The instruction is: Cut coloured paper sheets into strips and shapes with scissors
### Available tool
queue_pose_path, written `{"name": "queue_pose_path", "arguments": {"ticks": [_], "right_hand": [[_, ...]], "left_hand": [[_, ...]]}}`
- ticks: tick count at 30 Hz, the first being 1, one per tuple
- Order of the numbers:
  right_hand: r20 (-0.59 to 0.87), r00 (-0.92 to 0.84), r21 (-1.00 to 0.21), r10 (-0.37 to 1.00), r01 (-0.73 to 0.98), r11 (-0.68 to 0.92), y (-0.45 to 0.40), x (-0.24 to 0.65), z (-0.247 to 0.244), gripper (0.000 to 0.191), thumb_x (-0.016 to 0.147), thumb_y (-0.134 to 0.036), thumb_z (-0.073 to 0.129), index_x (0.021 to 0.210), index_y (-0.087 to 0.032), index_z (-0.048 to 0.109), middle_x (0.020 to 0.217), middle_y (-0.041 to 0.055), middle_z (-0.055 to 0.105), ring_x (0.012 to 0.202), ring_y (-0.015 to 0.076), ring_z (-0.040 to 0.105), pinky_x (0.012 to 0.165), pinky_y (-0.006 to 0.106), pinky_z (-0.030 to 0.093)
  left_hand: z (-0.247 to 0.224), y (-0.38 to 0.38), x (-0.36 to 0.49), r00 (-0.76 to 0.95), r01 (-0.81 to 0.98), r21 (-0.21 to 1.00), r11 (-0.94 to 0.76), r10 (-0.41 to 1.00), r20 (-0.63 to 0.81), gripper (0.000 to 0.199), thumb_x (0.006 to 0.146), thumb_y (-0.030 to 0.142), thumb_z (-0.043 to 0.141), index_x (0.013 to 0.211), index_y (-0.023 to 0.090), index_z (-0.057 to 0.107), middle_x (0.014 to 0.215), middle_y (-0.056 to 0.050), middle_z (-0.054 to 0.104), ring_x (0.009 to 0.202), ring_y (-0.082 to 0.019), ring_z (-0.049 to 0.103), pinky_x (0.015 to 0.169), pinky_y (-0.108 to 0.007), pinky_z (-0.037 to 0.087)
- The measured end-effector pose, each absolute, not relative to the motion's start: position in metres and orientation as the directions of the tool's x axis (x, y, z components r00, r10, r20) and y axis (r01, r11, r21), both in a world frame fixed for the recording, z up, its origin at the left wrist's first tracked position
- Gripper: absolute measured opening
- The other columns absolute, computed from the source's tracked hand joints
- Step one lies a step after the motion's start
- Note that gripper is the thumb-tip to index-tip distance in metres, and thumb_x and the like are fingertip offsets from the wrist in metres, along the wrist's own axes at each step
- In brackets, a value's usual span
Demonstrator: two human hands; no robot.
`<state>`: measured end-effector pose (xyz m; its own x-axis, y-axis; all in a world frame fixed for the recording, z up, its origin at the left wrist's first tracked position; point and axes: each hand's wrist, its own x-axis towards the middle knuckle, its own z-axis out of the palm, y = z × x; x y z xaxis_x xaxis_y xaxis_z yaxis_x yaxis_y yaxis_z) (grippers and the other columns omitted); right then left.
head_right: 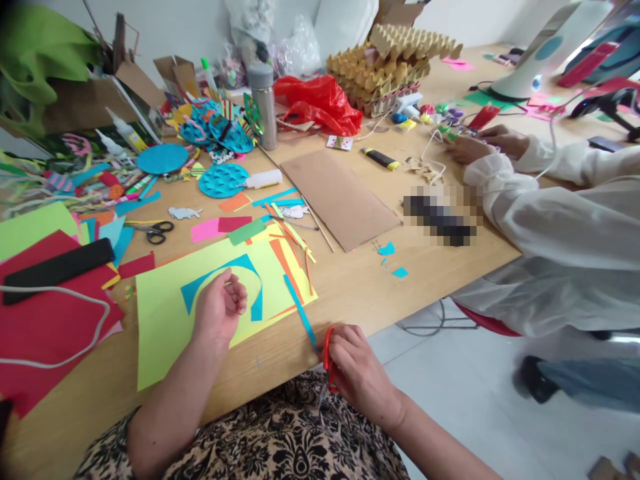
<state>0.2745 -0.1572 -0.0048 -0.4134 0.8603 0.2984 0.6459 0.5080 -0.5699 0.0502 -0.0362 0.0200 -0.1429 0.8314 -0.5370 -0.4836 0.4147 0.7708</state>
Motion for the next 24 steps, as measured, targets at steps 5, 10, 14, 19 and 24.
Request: {"name": "queue_pose_path", "arguments": {"ticks": [5,10,14,19,24], "right_hand": [[0.288,-0.177,-0.768,0.941,0.545,0.337,-0.144,0.262,0.009,0.014,0.082,-0.007,0.051,0.077,-0.021,0.05,0.079,0.0041,0.06,0.075,0.018,0.053,0.071,0.035,0.041],[0.079,0.305,-0.987,0.949,0.159,0.031,-0.12,0.235,0.041,0.015,0.078,-0.018,0.064,0.072,-0.021,0.05,0.081,0.0035,0.061,0.08,0.018,0.056,0.073,0.032,0.043],[-0.152,0.347,-0.978,0.925,-0.191,-0.089,-0.111,0.22,0.051,0.017,0.075,-0.024,0.068,0.071,-0.019,0.052,0.085,0.0033,0.059,0.079,0.0161,0.055,0.072,0.028,0.043],[-0.271,0.344,-0.95,0.899,-0.244,-0.194,-0.113,0.217,0.043,0.019,0.072,-0.026,0.071,0.069,-0.018,0.054,0.078,0.0011,0.057,0.074,0.0138,0.052,0.067,0.024,0.041],[-0.307,0.322,-0.948,0.896,-0.187,-0.258,-0.114,0.218,0.033,0.023,0.069,-0.031,0.073,0.068,-0.019,0.054,0.071,0.0003,0.056,0.069,0.0139,0.052,0.063,0.024,0.041]], "left_hand": [[0.024,-0.042,0.054,0.069,-0.431,0.772,0.468,0.87,-0.489,0.031,0.075,0.038,0.058,0.055,0.016,0.051,0.042,0.0,0.053,0.032,-0.01,0.044,0.031,-0.02,0.028],[0.03,-0.057,0.06,0.693,0.008,0.783,0.622,0.561,-0.453,0.038,0.077,0.046,0.058,0.065,0.011,0.066,0.057,-0.01,0.063,0.039,-0.011,0.051,0.036,-0.021,0.034],[0.028,-0.068,0.07,0.724,-0.026,0.832,0.554,0.584,-0.366,0.05,0.071,0.042,0.067,0.115,0.019,0.064,0.061,-0.002,0.059,0.035,-0.003,0.034,0.034,-0.019,0.022],[0.021,-0.065,0.077,0.436,-0.348,0.763,0.545,0.815,-0.382,0.034,0.069,0.037,0.071,0.096,0.017,0.072,0.05,0.005,0.041,0.037,0.0,0.023,0.036,-0.018,0.013],[0.018,-0.057,0.073,0.176,-0.434,0.778,0.455,0.889,-0.422,0.02,0.066,0.033,0.073,0.068,0.013,0.069,0.053,0.003,0.048,0.037,0.0,0.032,0.037,-0.018,0.014]]}}
